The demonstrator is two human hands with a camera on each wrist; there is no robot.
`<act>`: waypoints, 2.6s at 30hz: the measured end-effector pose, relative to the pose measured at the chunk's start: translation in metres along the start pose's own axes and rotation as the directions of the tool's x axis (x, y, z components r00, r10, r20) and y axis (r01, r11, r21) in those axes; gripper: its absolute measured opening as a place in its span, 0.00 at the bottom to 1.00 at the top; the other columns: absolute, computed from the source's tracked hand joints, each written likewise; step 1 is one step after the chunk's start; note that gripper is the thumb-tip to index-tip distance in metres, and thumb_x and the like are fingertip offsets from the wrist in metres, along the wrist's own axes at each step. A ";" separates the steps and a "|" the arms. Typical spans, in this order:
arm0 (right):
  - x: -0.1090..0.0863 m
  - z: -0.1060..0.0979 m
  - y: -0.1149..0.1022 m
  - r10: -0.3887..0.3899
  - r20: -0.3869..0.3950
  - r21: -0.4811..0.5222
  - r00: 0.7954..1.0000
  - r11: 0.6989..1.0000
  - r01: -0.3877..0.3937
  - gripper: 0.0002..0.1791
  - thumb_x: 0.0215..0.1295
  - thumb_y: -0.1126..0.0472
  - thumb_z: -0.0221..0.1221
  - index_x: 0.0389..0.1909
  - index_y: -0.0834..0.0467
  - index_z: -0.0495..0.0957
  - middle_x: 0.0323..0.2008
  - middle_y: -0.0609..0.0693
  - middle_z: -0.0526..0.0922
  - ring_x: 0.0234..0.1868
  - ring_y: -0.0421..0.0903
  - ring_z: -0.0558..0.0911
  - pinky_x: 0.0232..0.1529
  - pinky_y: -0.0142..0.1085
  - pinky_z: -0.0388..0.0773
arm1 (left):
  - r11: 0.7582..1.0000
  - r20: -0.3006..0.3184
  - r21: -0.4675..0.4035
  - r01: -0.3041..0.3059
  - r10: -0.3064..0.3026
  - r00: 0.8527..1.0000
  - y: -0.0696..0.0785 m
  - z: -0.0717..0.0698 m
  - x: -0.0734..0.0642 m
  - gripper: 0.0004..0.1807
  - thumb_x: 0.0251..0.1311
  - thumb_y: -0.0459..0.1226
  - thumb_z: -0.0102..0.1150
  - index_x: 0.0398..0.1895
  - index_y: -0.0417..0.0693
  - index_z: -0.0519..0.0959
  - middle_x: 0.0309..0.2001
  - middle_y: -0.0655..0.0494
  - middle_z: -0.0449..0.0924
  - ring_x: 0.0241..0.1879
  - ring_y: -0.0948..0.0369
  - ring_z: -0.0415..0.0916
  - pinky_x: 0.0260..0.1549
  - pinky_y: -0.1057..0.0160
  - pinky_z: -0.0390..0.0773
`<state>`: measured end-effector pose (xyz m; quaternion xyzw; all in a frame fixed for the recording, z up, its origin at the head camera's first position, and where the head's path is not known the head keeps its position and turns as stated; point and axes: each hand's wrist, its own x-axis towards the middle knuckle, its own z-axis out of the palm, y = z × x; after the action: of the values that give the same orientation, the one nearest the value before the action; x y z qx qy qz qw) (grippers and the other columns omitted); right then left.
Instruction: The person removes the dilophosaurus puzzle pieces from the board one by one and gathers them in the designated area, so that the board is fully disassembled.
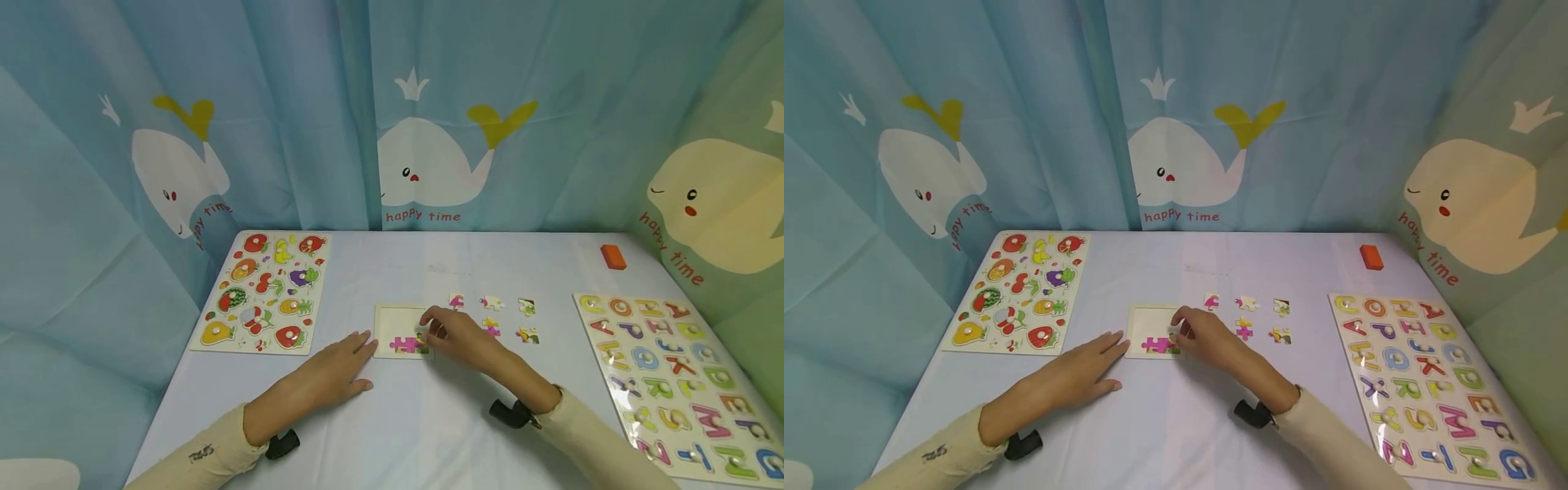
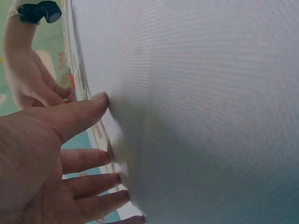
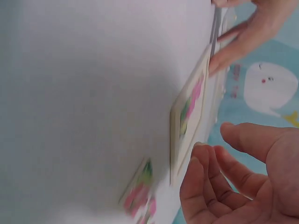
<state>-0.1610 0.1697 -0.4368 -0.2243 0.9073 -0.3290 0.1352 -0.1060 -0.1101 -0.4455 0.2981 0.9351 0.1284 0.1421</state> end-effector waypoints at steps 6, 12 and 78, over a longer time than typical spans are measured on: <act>0.011 0.019 -0.009 -0.004 0.023 0.005 1.000 1.000 0.004 0.12 0.69 0.66 0.68 0.50 0.62 0.80 0.36 0.48 0.82 0.36 0.42 0.77 0.39 0.32 0.79 | 1.000 -0.005 0.006 0.000 0.000 1.000 0.000 0.000 0.000 0.39 0.71 0.48 0.67 0.78 0.39 0.68 0.79 0.41 0.64 0.78 0.44 0.63 0.73 0.45 0.70; 0.013 0.031 -0.013 0.025 0.025 -0.067 0.999 0.998 -0.023 0.13 0.66 0.65 0.72 0.48 0.60 0.80 0.40 0.49 0.78 0.40 0.42 0.76 0.44 0.34 0.81 | 1.000 -0.016 0.018 -0.013 0.014 1.000 0.000 0.001 0.000 0.38 0.71 0.49 0.67 0.78 0.39 0.68 0.79 0.40 0.65 0.78 0.43 0.64 0.72 0.45 0.71; -0.073 -0.072 0.081 0.123 0.205 0.138 0.971 0.979 -0.153 0.02 0.76 0.66 0.61 0.42 0.61 0.80 0.38 0.49 0.82 0.40 0.41 0.78 0.41 0.29 0.78 | 0.999 -0.030 -0.022 -0.030 0.029 0.999 -0.002 0.002 -0.002 0.38 0.71 0.46 0.67 0.78 0.37 0.67 0.79 0.38 0.63 0.78 0.42 0.62 0.74 0.44 0.68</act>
<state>-0.1521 0.2999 -0.4294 -0.1809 0.8752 -0.3636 0.2630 -0.1051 -0.1128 -0.4478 0.3084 0.9311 0.1453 0.1298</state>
